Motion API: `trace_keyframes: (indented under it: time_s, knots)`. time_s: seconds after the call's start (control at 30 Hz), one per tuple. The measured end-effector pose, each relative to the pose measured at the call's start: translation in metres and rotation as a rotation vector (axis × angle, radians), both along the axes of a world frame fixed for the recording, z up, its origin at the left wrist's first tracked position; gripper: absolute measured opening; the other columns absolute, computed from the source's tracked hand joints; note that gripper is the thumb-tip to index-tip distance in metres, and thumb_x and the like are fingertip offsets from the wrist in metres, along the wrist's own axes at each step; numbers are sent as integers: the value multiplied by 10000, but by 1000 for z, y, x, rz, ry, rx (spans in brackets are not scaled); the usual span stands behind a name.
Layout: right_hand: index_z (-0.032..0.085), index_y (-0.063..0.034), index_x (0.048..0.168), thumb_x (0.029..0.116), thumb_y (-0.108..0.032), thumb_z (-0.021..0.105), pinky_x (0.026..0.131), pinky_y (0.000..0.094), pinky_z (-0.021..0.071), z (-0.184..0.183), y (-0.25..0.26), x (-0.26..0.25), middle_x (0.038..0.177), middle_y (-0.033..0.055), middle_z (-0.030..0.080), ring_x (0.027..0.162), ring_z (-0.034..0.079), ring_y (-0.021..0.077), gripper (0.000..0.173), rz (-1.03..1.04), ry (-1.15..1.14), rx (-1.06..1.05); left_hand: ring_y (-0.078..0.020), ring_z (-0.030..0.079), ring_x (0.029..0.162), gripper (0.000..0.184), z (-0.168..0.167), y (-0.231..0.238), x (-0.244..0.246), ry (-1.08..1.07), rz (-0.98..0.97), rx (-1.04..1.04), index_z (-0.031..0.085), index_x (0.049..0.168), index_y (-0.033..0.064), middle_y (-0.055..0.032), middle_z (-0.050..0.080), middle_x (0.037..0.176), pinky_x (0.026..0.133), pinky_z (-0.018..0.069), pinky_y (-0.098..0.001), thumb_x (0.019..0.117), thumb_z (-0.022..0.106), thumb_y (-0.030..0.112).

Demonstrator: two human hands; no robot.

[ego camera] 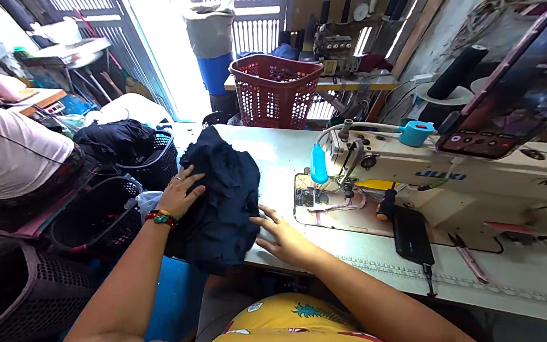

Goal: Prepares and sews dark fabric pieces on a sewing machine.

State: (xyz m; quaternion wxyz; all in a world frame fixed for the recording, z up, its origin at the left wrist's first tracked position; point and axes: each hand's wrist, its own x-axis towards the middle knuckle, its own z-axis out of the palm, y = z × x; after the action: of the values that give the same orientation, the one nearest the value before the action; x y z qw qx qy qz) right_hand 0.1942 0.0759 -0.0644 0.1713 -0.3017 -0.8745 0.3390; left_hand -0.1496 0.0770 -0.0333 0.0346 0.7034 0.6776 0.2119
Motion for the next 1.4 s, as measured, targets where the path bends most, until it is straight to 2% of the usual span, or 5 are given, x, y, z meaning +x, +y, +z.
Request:
trace_keyframes:
  time_s: [0.5,0.7,0.9,1.1,1.4]
  knots:
    - [753,-71,1106,947,-250,578,939,259,562,-8,-41,125,1082,21,740,1033,688,70,296,-371,276,-179,-438,590,1190,393,55,79,4,-596,506,76,573,1287,-70,-313,612,1258,1018,430,-625,1016,627,209]
    - [699,-37,1215,967,-244,628,968,284,573,28,-32,106,1150,34,735,1084,688,85,331,-163,457,-65,-96,654,863,200,120,23,66,-1325,188,346,440,1226,133,0,606,1022,759,580,-305,1050,509,197]
    - [283,-16,1596,832,-458,793,1145,413,446,83,-25,27,1500,153,530,1374,521,197,1020,-176,527,116,-90,674,795,181,92,-67,196,-1238,-224,162,529,1049,130,24,663,902,728,604,-316,939,670,108]
    - [694,-32,1193,949,-12,528,908,279,581,86,-19,46,1080,36,735,1002,686,56,296,-411,730,75,-200,593,1233,317,31,-77,200,-242,-290,670,676,1211,177,-93,647,1268,1052,488,-368,970,684,383]
    - [705,-156,1110,929,-163,671,761,192,589,127,-39,130,954,-88,724,847,678,-1,185,-472,614,180,-348,591,1272,437,-13,-45,207,-239,-160,11,648,1289,77,-152,657,1311,1045,482,-541,888,657,251]
